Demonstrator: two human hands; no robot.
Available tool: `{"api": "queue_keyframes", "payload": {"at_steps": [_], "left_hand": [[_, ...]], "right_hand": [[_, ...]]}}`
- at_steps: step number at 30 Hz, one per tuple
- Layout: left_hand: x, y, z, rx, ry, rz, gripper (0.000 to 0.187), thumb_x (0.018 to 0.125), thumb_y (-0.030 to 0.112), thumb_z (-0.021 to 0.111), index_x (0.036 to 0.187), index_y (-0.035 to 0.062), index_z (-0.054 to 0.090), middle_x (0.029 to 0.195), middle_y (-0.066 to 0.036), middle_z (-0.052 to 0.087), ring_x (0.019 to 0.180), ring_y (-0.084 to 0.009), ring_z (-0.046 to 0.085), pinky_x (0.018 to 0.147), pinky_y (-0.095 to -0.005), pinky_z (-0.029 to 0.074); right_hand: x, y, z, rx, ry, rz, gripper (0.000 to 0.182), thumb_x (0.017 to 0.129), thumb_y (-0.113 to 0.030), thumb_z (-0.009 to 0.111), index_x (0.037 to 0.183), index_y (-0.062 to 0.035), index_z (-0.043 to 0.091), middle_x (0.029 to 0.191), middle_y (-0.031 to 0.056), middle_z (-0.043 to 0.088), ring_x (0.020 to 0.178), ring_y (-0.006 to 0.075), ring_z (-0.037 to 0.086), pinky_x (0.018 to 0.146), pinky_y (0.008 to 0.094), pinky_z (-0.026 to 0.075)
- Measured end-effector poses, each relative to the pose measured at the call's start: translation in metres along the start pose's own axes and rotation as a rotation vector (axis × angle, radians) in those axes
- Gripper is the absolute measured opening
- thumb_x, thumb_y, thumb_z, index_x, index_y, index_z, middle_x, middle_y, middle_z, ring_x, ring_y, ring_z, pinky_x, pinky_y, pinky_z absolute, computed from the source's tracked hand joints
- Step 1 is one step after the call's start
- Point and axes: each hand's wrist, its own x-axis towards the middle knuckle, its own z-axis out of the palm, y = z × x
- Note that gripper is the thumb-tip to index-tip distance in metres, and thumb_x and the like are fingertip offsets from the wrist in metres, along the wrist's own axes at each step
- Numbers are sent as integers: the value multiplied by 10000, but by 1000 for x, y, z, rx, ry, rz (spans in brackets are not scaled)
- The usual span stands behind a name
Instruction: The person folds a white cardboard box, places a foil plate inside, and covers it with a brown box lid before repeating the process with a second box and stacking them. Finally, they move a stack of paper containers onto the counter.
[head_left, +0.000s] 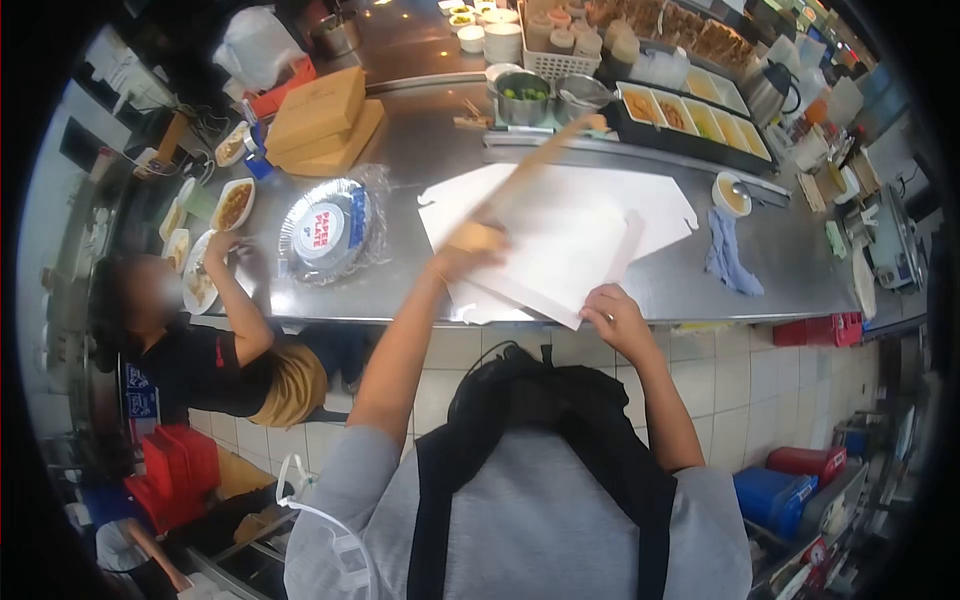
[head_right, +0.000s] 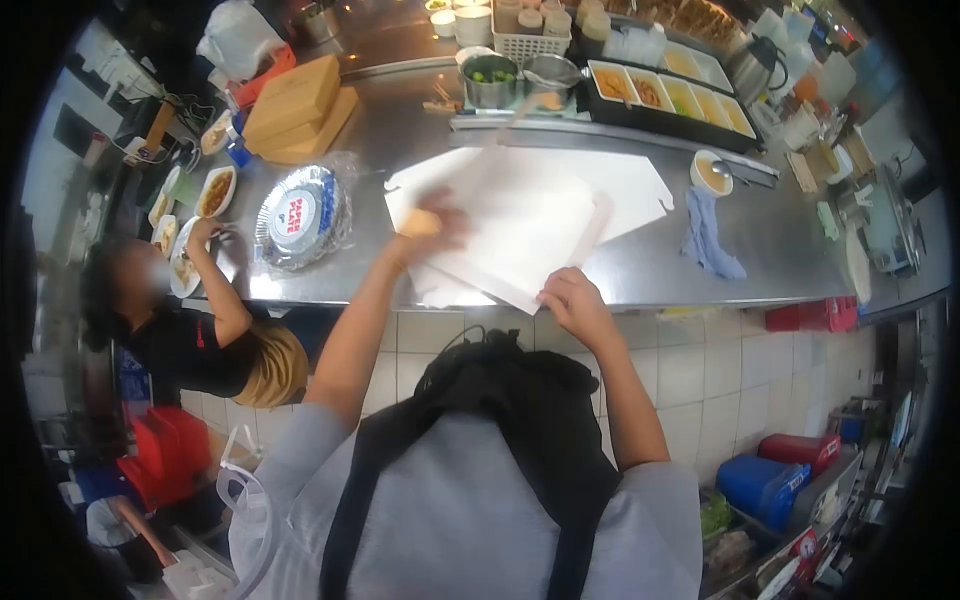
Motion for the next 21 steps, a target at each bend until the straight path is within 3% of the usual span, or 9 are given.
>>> {"api": "queue_keyframes", "payload": {"at_steps": [1, 3, 5, 7, 10, 11, 14, 16, 21], "left_hand": [[-6, 19, 1, -450, 219, -98, 620, 888, 347, 563, 1325, -12, 309, 1208, -185, 492, 1097, -233, 519, 907, -463, 462], [-10, 22, -19, -897, 245, -81, 648, 919, 451, 451, 1327, -29, 297, 1247, -191, 447, 1127, -257, 502, 943, -533, 424], [-13, 17, -13, -957, 230, -93, 555, 924, 415, 452, 1334, 58, 341, 1254, -159, 457, 1151, -256, 475, 967, -499, 401], [-15, 22, 22, -184, 271, 46, 588, 878, 365, 554, 1354, 98, 336, 1278, -127, 456, 1157, -254, 465, 980, -431, 384], [-39, 52, 91, 824, -290, 434, 714, 621, 280, 809, 1237, 81, 505, 1254, -126, 492, 1187, -295, 436, 1016, -372, 333], [-41, 43, 103, 980, -348, 526, 566, 638, 261, 788, 1133, 80, 585, 1206, -119, 538, 1116, -312, 489, 973, -411, 365], [-35, 14, 105, 1047, -431, 469, 324, 706, 243, 723, 983, 90, 652, 1084, -77, 613, 1006, -286, 548, 870, -410, 423], [-28, 19, 107, 1013, -245, 253, 158, 774, 236, 636, 865, 115, 683, 925, -47, 657, 881, -259, 589, 751, -381, 457], [-8, 31, 114, 1070, -200, 72, 179, 798, 277, 585, 844, 148, 701, 764, -76, 659, 738, -261, 614, 684, -346, 471]], "right_hand": [[-4, 1, 4, 2, -4, 15, 93, 782, -110, 629, 767, -18, 630, 840, 112, 586, 857, 281, 549, 757, 353, 452], [-10, 7, 13, 34, 35, 0, 53, 769, -74, 634, 754, -23, 630, 822, 103, 588, 849, 275, 550, 749, 345, 455], [-14, 11, 19, 28, 70, -26, 37, 757, -53, 640, 764, -22, 621, 831, 108, 586, 854, 279, 551, 754, 344, 456], [-18, 12, 24, 27, 105, -46, 47, 744, -31, 645, 775, -20, 611, 841, 112, 583, 859, 282, 552, 760, 342, 456], [-23, 13, 26, 121, 144, 6, 105, 725, 0, 650, 807, -23, 588, 895, 128, 572, 874, 286, 557, 770, 334, 455], [-25, 14, 27, 104, 146, -18, 125, 718, 9, 651, 815, -24, 580, 920, 132, 565, 889, 288, 555, 777, 332, 453], [-30, 18, 33, 45, 184, -66, 143, 709, 15, 655, 821, -27, 577, 954, 135, 556, 914, 295, 549, 780, 340, 450], [-31, 13, 35, 5, 229, -86, 141, 708, 12, 659, 819, -29, 582, 962, 135, 554, 924, 301, 544, 774, 350, 449], [-33, 1, 39, -297, 310, -58, 127, 717, -21, 669, 818, -63, 605, 903, 82, 577, 868, 289, 551, 695, 368, 446]]}}
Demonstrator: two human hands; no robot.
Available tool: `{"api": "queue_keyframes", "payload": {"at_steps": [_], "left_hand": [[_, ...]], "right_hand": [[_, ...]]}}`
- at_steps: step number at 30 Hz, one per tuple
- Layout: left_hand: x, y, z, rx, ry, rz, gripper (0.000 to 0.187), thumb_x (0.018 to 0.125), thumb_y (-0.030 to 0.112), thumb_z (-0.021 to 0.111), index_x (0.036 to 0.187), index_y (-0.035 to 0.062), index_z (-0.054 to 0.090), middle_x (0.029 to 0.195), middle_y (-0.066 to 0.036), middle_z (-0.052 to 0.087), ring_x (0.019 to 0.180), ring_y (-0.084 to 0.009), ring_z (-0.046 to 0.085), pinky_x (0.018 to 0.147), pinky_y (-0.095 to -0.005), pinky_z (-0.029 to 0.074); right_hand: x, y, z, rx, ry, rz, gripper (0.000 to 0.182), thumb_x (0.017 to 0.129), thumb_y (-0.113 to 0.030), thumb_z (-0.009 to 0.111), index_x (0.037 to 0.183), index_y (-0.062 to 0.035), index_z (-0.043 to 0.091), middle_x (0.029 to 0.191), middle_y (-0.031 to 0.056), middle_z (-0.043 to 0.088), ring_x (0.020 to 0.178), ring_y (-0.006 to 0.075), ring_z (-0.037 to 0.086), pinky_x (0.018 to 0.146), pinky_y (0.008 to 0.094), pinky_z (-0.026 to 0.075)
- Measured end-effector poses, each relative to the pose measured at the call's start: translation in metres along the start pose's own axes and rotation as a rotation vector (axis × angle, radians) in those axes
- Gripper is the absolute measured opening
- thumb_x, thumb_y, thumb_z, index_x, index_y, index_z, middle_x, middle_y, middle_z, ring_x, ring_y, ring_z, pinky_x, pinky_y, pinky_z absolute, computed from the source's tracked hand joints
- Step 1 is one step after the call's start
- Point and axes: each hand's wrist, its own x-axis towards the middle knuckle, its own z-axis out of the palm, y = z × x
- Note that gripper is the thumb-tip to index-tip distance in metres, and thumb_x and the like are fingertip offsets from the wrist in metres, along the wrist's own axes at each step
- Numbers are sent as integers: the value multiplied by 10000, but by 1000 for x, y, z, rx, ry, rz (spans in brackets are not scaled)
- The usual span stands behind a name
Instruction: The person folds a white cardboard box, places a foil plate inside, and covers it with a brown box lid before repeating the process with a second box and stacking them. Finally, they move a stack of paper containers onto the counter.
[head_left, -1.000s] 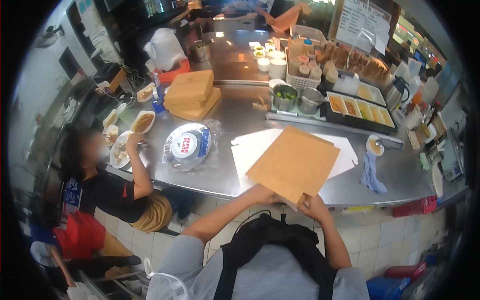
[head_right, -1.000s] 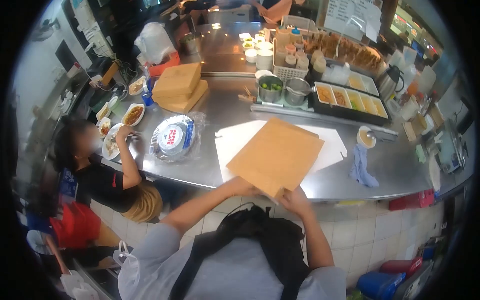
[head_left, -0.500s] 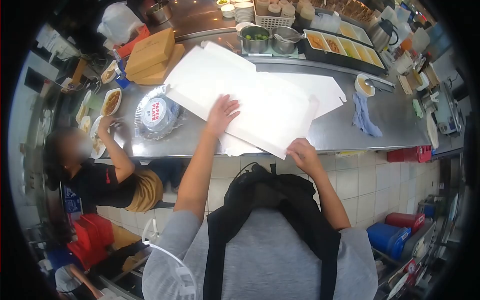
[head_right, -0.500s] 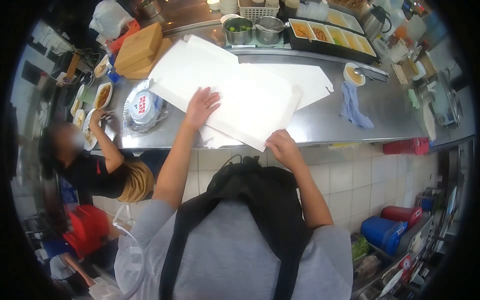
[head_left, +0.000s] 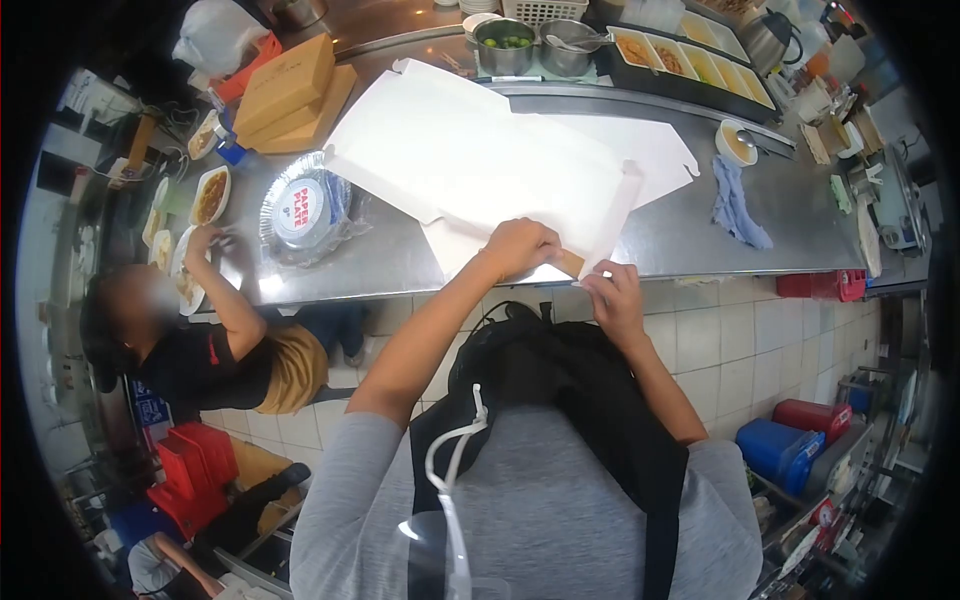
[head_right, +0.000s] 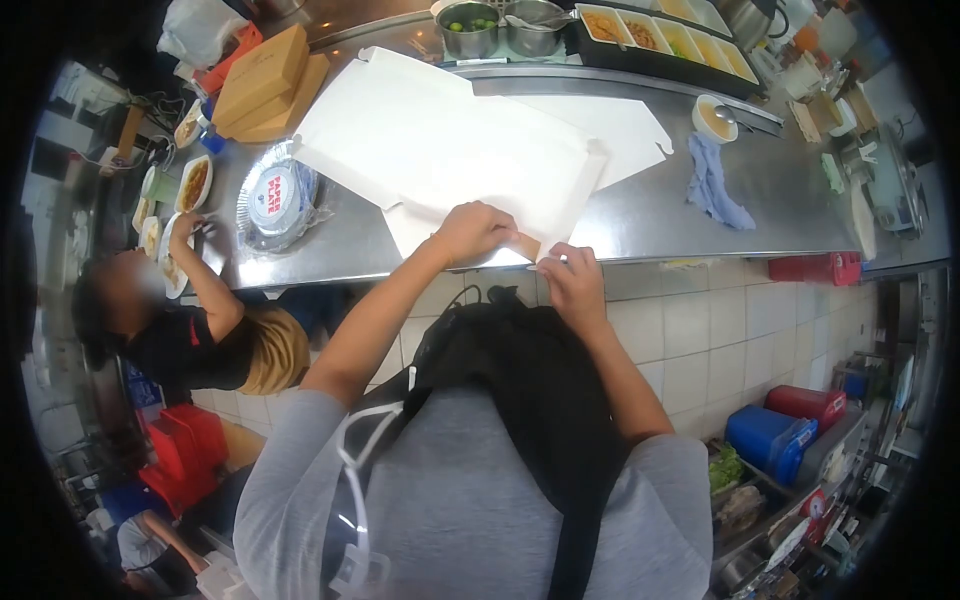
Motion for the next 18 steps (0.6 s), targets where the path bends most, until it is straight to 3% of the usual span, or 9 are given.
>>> {"api": "queue_keyframes", "payload": {"at_steps": [4, 6, 11, 18], "left_hand": [[11, -1, -3, 9, -73, 8, 154, 781, 243, 614, 871, 161, 708, 810, -74, 669, 766, -257, 620, 716, -343, 476], [14, -2, 0, -32, -93, 30, 153, 775, 228, 622, 886, 170, 710, 829, -74, 672, 776, -256, 622, 729, -342, 477], [15, -8, 3, 49, -80, 144, 160, 776, 185, 612, 904, 177, 708, 847, -77, 672, 788, -262, 622, 744, -346, 476], [20, -6, -2, 50, -155, 141, 152, 777, 166, 596, 898, 156, 688, 828, -93, 664, 798, -282, 615, 750, -367, 468]], "right_hand": [[6, 0, 15, 144, 37, 17, 87, 743, -32, 646, 814, -62, 607, 795, 75, 593, 725, 274, 579, 612, 350, 455], [10, -5, 25, 117, 84, 283, 43, 767, -54, 623, 806, -45, 609, 722, 106, 592, 602, 273, 581, 547, 347, 455], [13, -13, 31, 168, 129, 448, 68, 776, -83, 612, 794, -17, 609, 709, 146, 593, 580, 282, 584, 543, 359, 461], [11, -10, 33, 244, 131, 575, 101, 789, -93, 601, 796, 8, 597, 712, 166, 592, 628, 302, 597, 577, 364, 465]]}}
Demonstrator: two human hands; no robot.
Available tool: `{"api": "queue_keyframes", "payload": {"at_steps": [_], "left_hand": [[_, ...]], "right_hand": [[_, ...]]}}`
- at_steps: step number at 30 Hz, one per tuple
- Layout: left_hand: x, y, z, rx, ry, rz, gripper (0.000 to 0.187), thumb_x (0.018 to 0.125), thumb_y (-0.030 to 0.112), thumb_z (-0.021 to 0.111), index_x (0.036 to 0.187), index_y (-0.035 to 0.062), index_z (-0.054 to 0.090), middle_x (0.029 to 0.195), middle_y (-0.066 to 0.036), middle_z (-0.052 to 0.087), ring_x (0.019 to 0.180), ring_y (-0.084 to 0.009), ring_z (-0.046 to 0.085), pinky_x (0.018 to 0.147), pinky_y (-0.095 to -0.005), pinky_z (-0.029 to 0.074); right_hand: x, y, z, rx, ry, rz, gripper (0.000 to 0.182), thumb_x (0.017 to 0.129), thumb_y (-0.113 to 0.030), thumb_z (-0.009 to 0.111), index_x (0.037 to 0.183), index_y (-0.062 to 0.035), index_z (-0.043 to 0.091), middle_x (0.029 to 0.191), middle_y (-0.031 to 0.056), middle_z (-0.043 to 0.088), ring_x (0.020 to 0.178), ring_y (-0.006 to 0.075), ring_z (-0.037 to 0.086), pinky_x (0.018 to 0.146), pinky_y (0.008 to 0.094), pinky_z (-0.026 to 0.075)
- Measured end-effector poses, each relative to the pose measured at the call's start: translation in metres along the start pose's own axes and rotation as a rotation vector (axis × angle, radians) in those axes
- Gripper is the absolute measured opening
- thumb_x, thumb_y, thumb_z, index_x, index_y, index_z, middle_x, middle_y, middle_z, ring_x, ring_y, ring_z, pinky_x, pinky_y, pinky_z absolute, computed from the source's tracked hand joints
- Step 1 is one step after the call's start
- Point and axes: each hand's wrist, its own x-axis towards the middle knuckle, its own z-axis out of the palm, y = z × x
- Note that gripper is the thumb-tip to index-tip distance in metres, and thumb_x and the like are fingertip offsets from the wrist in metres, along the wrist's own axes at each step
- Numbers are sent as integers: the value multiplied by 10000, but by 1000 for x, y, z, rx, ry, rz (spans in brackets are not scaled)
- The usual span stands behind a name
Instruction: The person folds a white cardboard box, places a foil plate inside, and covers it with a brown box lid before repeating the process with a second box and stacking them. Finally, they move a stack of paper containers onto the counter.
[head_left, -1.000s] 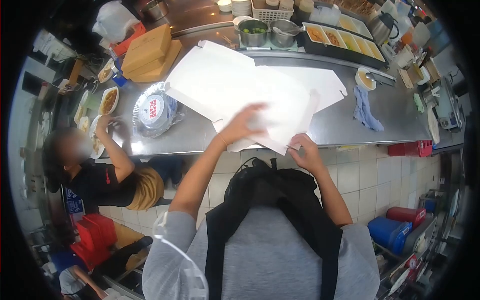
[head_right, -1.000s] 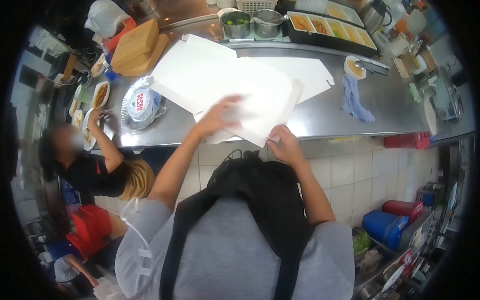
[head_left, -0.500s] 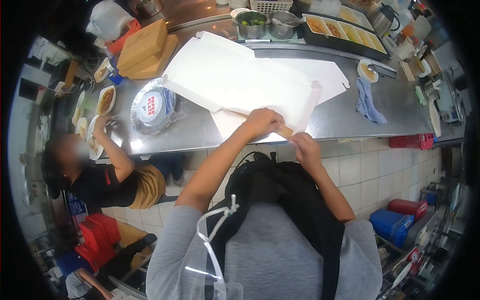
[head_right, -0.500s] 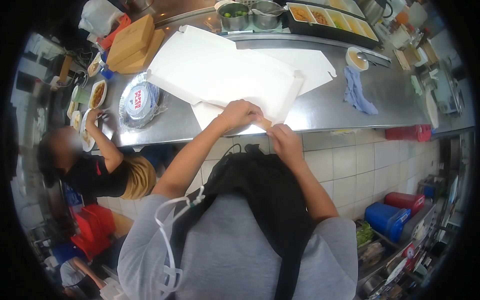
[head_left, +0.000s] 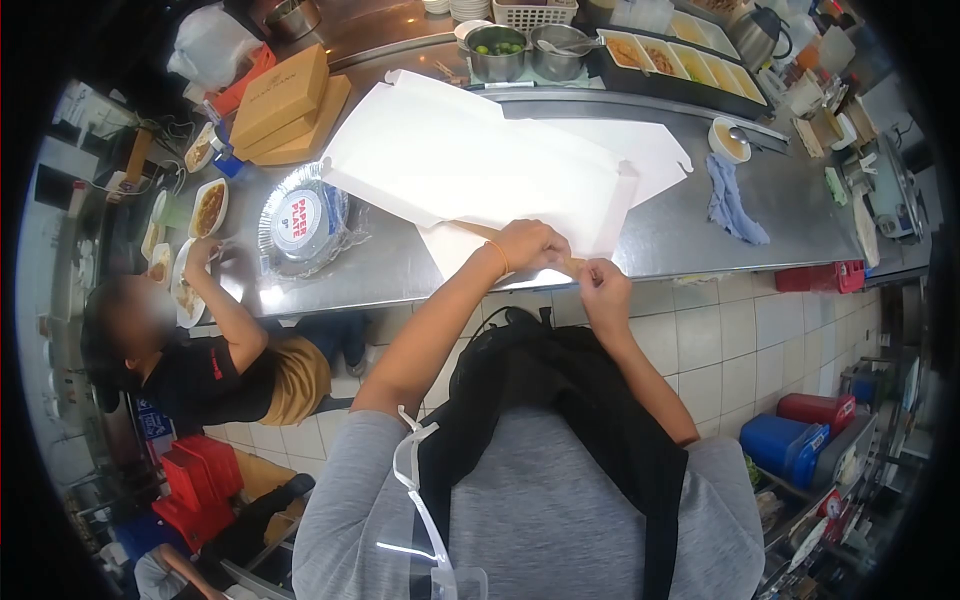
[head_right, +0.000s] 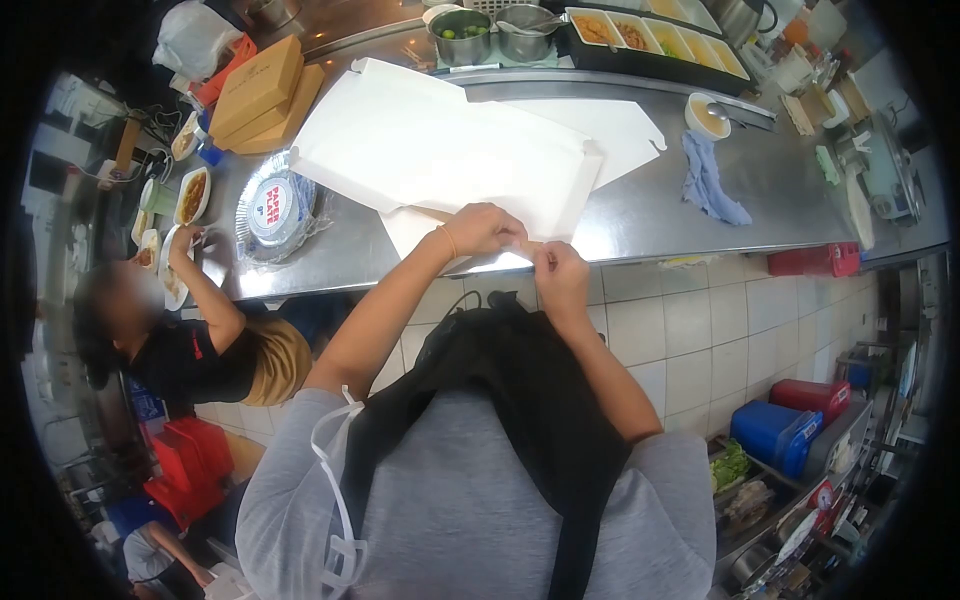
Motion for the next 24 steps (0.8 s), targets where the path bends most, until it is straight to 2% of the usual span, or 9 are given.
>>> {"api": "queue_keyframes", "payload": {"at_steps": [9, 11, 12, 13, 15, 16, 18, 20, 24], "left_hand": [[0, 1, -3, -145, -32, -12, 194, 757, 163, 615, 943, 119, 647, 808, -89, 663, 769, -257, 624, 703, -354, 466], [2, -2, -1, -118, -35, 16, 115, 741, 158, 625, 833, 105, 668, 862, -56, 661, 725, -247, 623, 665, -339, 468], [3, -12, 6, -108, 35, 145, 78, 728, 163, 633, 695, 105, 675, 930, -24, 649, 695, -248, 616, 647, -339, 473], [8, -23, 17, -148, 34, 105, 147, 715, 184, 642, 600, 95, 661, 995, -9, 631, 696, -251, 610, 667, -342, 472], [4, -20, 14, -146, 45, 77, 150, 712, 192, 642, 606, 89, 665, 1049, -26, 618, 731, -250, 609, 703, -338, 470], [-3, -10, 5, -138, 56, 81, 149, 729, 202, 637, 667, 71, 666, 957, -44, 654, 726, -252, 620, 704, -336, 472], [-14, 4, -4, -241, 71, 42, 261, 714, 145, 652, 955, 55, 608, 695, -80, 667, 715, -256, 639, 692, -329, 471], [-16, 9, -5, -223, 47, 1, 317, 685, 8, 613, 996, 59, 581, 699, -83, 670, 700, -218, 644, 672, -322, 481], [-13, 2, -2, -197, 78, 96, 284, 683, 17, 631, 962, 65, 600, 712, -92, 672, 701, -225, 644, 675, -324, 480]], "right_hand": [[1, -4, -4, -28, -101, -170, 67, 825, -67, 561, 865, -14, 573, 782, 184, 589, 678, 377, 576, 602, 413, 461], [-2, -11, -5, -121, -114, -203, 81, 831, -71, 551, 890, -17, 565, 788, 188, 586, 693, 384, 576, 606, 429, 459], [0, -17, -2, -215, -124, -237, 97, 836, -75, 541, 914, -19, 557, 795, 192, 583, 708, 392, 576, 610, 445, 456], [2, -21, 2, -240, -146, -239, 107, 841, -69, 526, 934, -20, 546, 796, 195, 582, 721, 393, 580, 612, 454, 456], [3, -28, 3, -231, -174, -232, 128, 834, -64, 520, 955, -21, 530, 790, 202, 579, 734, 396, 584, 613, 462, 457], [4, -31, 1, -203, -187, -214, 140, 823, -64, 530, 957, -22, 525, 784, 206, 579, 735, 399, 583, 613, 463, 457], [4, -26, -1, -168, -206, -169, 149, 812, -69, 543, 953, -23, 529, 779, 202, 583, 737, 397, 584, 612, 462, 458], [6, -22, 0, -146, -230, -97, 159, 800, -74, 556, 949, -23, 533, 775, 199, 587, 739, 396, 585, 612, 462, 459], [10, -19, 10, -261, -210, -165, 182, 763, -67, 598, 934, -21, 558, 686, 181, 586, 663, 351, 598, 588, 422, 463]]}}
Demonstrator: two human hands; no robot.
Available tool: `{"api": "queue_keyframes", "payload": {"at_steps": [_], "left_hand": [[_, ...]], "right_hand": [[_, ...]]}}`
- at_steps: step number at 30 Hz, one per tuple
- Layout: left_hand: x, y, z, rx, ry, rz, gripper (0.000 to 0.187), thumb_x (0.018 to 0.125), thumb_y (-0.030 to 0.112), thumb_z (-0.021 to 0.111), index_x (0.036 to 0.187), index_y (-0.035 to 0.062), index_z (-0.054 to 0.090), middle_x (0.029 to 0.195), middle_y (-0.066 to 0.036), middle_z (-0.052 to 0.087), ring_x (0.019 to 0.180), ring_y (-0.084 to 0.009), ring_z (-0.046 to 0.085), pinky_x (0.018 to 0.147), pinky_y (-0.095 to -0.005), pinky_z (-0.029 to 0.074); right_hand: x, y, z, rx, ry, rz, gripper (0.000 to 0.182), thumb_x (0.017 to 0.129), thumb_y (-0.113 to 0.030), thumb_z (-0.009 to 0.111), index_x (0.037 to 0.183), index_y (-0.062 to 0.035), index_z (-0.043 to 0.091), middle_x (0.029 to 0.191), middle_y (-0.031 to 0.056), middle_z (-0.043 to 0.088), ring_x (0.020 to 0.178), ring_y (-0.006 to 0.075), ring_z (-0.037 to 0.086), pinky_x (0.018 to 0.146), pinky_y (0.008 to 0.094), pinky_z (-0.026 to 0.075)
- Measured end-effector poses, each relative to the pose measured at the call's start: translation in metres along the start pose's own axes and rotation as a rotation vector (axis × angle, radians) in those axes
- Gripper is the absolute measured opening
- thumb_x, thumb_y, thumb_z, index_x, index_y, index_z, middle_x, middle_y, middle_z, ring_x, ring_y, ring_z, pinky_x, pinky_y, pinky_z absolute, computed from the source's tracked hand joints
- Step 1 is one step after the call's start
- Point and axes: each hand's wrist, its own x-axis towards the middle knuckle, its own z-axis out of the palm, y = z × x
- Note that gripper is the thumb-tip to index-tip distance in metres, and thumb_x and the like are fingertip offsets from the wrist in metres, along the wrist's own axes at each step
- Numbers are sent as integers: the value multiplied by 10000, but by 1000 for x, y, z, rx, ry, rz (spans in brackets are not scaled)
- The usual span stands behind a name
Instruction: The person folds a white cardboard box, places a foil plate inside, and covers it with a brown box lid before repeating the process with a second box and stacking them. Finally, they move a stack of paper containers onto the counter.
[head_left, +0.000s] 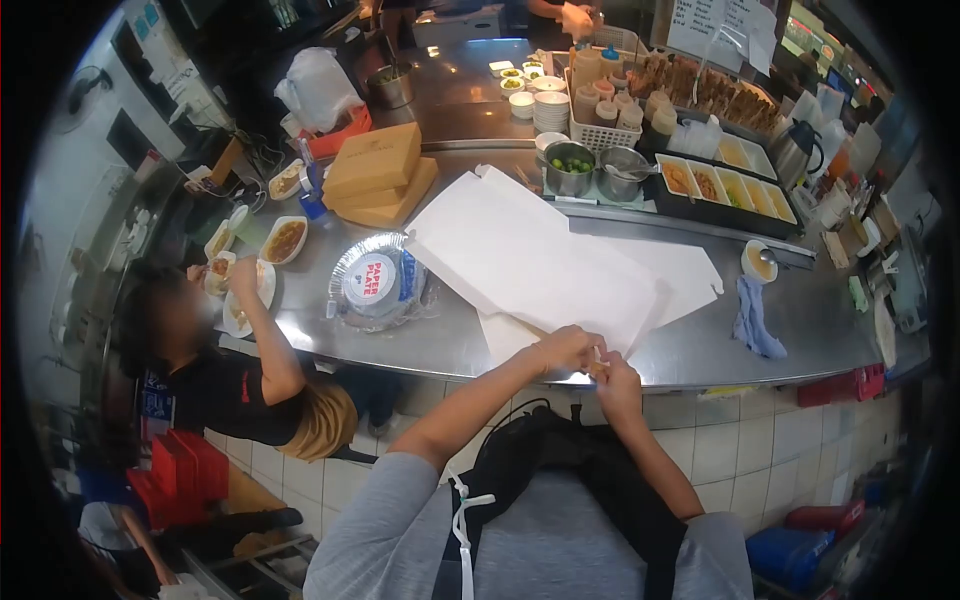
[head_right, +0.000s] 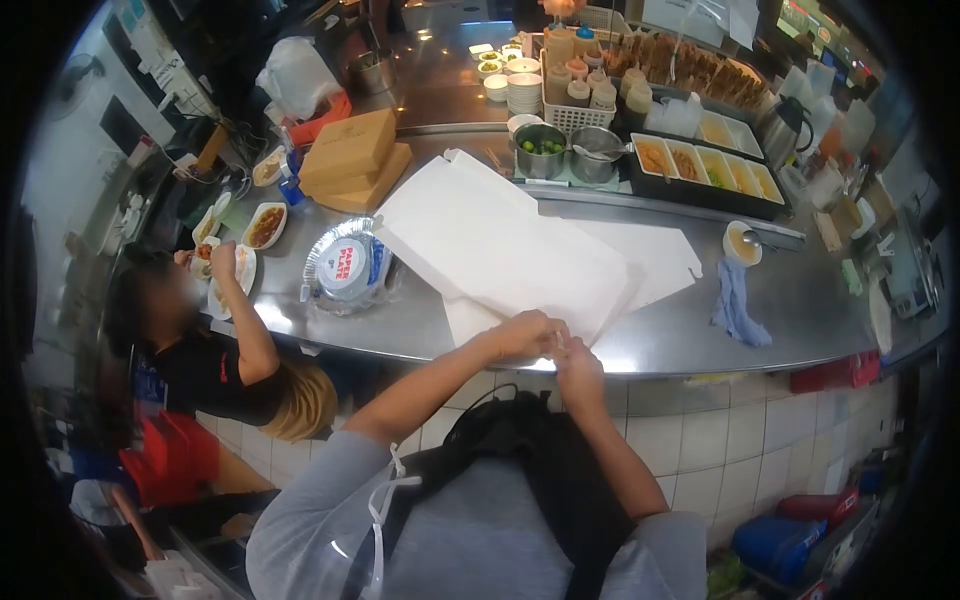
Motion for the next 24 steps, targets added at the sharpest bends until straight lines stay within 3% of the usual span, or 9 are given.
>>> {"api": "queue_keyframes", "payload": {"at_steps": [4, 6, 9, 12, 15, 17, 18, 20, 24], "left_hand": [[-11, 10, 0, 78, -8, 7, 69, 709, 33, 610, 752, 81, 634, 715, -74, 662, 713, -232, 634, 695, -321, 458], [-25, 19, 5, 589, 108, 168, 55, 679, 75, 606, 681, 128, 620, 637, -9, 616, 734, -213, 582, 730, -339, 396], [-68, 57, -12, 753, 99, 108, 85, 710, 76, 572, 681, 146, 610, 784, -2, 618, 814, -201, 555, 767, -340, 373], [-137, 60, -22, 701, 311, 48, 86, 725, 93, 556, 773, 97, 627, 1039, -72, 598, 927, -230, 553, 825, -358, 416], [-193, 42, -19, 512, 449, -315, 248, 775, 164, 552, 993, 58, 601, 1120, -118, 555, 1069, -295, 504, 886, -399, 418], [-216, 8, 3, 81, 898, -652, 414, 791, 210, 562, 1170, 56, 503, 1059, -150, 592, 1001, -348, 545, 837, -427, 444], [-212, 14, 4, 83, 901, -657, 414, 791, 210, 562, 1170, 56, 503, 1059, -150, 592, 1001, -348, 545, 837, -427, 444], [-190, 35, 10, 52, 655, -983, 517, 801, 230, 568, 1253, 44, 399, 949, -187, 628, 890, -400, 586, 800, -464, 453], [-199, 26, 21, 328, 893, -958, 431, 795, 196, 570, 1197, 69, 483, 761, -216, 626, 704, -416, 601, 661, -503, 469]], "right_hand": [[-6, 16, -9, 175, -40, -25, 236, 751, -102, 638, 965, -18, 583, 743, 160, 616, 646, 274, 615, 571, 391, 460], [-1, 4, -42, 180, 25, -65, 246, 743, -111, 658, 960, -21, 588, 858, 158, 594, 717, 276, 596, 621, 378, 464], [31, 32, -65, 96, 204, 1, 380, 752, -186, 699, 1073, -25, 574, 1100, 147, 527, 850, 227, 560, 694, 331, 471], [75, 63, -59, 232, 172, 204, 479, 782, -234, 687, 1183, -29, 523, 1062, 169, 554, 818, 221, 578, 679, 333, 478], [100, 55, -37, 752, -229, 341, 572, 801, -284, 674, 1265, -26, 458, 919, 169, 601, 735, 217, 593, 646, 324, 485], [102, 40, -11, 652, -335, 307, 525, 809, -239, 653, 1250, -28, 461, 842, 157, 607, 694, 218, 596, 626, 320, 482], [103, 34, 2, 534, -445, 272, 481, 816, -194, 632, 1236, -29, 465, 765, 144, 614, 654, 220, 599, 605, 316, 479], [95, 33, 32, 393, -318, 111, 424, 818, -135, 593, 1212, -35, 471, 737, 145, 607, 650, 236, 602, 602, 323, 477], [66, -38, -8, 464, -245, 60, 312, 813, -2, 476, 1121, -46, 501, 746, 173, 602, 669, 315, 604, 619, 378, 470]]}}
